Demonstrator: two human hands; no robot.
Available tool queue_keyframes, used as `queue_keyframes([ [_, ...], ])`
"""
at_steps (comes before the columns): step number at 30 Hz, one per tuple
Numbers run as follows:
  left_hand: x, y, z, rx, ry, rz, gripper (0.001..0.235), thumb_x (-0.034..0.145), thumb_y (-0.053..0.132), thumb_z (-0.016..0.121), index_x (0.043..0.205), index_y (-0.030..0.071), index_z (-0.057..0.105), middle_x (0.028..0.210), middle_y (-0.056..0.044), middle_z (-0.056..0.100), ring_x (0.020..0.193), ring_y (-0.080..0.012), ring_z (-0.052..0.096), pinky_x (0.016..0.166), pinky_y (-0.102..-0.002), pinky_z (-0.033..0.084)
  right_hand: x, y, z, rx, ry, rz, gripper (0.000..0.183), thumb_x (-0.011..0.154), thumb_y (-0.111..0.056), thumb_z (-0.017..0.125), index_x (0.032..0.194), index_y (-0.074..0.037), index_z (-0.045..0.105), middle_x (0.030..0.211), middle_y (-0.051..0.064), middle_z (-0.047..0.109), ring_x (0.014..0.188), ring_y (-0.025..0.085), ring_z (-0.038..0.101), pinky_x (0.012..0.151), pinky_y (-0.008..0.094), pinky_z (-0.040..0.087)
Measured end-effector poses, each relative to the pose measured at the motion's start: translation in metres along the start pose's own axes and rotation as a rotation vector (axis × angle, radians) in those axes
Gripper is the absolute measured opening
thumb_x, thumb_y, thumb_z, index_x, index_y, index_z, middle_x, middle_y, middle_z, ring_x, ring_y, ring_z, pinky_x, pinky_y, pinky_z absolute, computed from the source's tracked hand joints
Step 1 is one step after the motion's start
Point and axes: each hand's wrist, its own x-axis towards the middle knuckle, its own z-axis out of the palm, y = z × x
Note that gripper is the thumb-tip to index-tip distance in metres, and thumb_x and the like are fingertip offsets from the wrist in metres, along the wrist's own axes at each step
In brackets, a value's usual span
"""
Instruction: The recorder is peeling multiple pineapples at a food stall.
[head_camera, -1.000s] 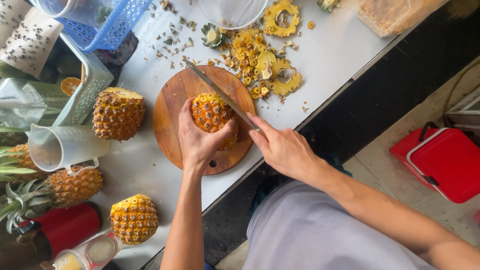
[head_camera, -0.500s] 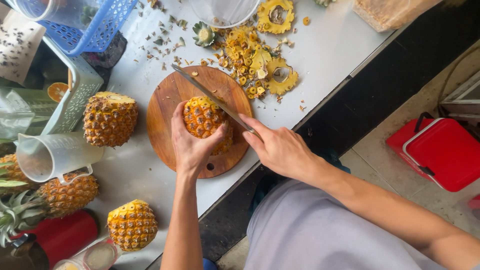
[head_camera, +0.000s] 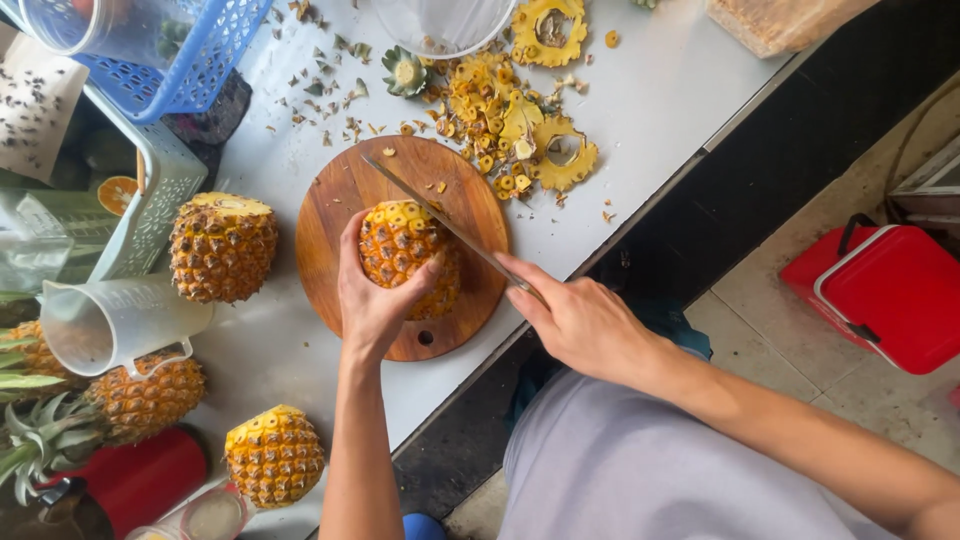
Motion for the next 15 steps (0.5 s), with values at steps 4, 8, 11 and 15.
queue_keyframes([
  [4, 0.0, 0.0, -0.004, -0.125, -0.017, -0.091, 0.093, 0.07, 0.033, 0.088, 0.146, 0.003, 0.045, 0.131, -0.012, 0.063, 0.12, -0.0215, 0.065, 0.104, -0.036, 0.054, -0.003, 0.029, 0.018, 0.016, 0.02, -0.038, 0.054, 0.098, -0.037, 0.047, 0.149, -0.021, 0.047, 0.05, 0.016, 0.062, 0.047, 0.035, 0.068, 0.051, 0.049, 0.054],
  [8, -0.001, -0.006, -0.008, -0.11, -0.027, -0.044, 0.094, 0.071, 0.033, 0.088, 0.149, 0.003, 0.044, 0.135, -0.013, 0.062, 0.124, -0.0219, 0.063, 0.107, -0.037, 0.052, 0.034, 0.014, 0.017, 0.094, 0.029, -0.112, 0.051, 0.104, -0.036, 0.047, 0.15, -0.017, 0.048, 0.051, 0.015, 0.058, 0.048, 0.033, 0.065, 0.051, 0.047, 0.051],
  [11, 0.002, -0.016, -0.017, -0.297, -0.059, -0.113, 0.094, 0.072, 0.033, 0.086, 0.15, 0.004, 0.043, 0.135, -0.012, 0.062, 0.124, -0.0218, 0.063, 0.106, -0.037, 0.054, 0.009, 0.018, 0.011, 0.135, -0.06, -0.051, 0.054, 0.102, -0.037, 0.045, 0.153, -0.019, 0.047, 0.048, 0.016, 0.055, 0.044, 0.033, 0.064, 0.05, 0.047, 0.051],
  [15, 0.005, -0.031, -0.021, -0.419, -0.08, -0.162, 0.097, 0.073, 0.035, 0.085, 0.152, 0.004, 0.039, 0.137, -0.012, 0.06, 0.125, -0.0225, 0.062, 0.106, -0.038, 0.053, -0.005, 0.016, 0.008, 0.112, -0.188, 0.122, 0.059, 0.101, -0.043, 0.043, 0.157, -0.026, 0.045, 0.052, 0.019, 0.057, 0.049, 0.035, 0.067, 0.055, 0.046, 0.053],
])
